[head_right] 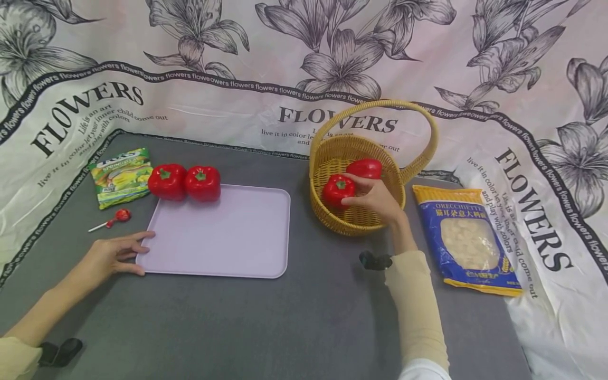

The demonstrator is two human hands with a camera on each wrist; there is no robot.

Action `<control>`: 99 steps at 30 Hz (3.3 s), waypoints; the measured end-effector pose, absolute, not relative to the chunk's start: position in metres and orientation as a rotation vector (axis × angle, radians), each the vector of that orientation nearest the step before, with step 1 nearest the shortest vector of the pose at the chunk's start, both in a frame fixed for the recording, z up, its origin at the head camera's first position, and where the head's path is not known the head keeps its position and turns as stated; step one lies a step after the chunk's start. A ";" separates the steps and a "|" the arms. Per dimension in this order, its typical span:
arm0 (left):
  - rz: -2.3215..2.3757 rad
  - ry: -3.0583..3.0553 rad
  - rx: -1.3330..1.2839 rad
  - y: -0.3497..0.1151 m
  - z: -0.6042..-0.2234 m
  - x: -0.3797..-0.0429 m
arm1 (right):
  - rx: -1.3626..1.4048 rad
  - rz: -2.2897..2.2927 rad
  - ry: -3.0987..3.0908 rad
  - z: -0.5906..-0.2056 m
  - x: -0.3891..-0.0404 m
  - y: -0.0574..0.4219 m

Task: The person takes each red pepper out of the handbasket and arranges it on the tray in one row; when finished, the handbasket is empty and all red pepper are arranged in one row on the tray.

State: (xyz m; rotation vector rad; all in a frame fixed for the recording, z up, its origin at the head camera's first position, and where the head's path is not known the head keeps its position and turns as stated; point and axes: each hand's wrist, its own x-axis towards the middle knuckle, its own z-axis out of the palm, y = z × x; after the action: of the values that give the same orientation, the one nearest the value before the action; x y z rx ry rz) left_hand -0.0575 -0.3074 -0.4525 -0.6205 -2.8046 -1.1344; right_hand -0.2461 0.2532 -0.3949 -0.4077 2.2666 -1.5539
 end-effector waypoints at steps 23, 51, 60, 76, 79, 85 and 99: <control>-1.140 -2.814 -0.613 -0.307 -0.453 -0.058 | -0.294 -1.585 2.076 -0.384 -0.246 0.268; -1.136 -2.818 -0.620 -0.306 -0.452 -0.058 | -0.284 -1.754 1.879 -0.339 -0.239 0.246; -1.138 -2.811 -0.623 -0.306 -0.453 -0.058 | -0.236 -1.716 1.930 -0.328 -0.232 0.229; -1.120 -2.819 -0.619 -0.305 -0.452 -0.058 | -0.382 -1.700 1.881 -0.326 -0.237 0.196; -1.114 -2.825 -0.614 -0.305 -0.452 -0.057 | -0.392 -1.697 1.865 -0.328 -0.239 0.190; -1.114 -2.827 -0.617 -0.306 -0.452 -0.058 | -0.375 -1.681 1.855 -0.329 -0.242 0.177; -1.132 -2.839 -0.605 -0.306 -0.451 -0.058 | -0.396 -1.687 1.813 -0.337 -0.244 0.151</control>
State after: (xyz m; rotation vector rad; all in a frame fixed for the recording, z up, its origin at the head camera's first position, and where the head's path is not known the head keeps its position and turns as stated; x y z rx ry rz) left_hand -0.0577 -0.3058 -0.4510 -0.6053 -2.8385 -1.1319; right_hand -0.2442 0.1505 -0.3371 -0.3964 1.8129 -1.6872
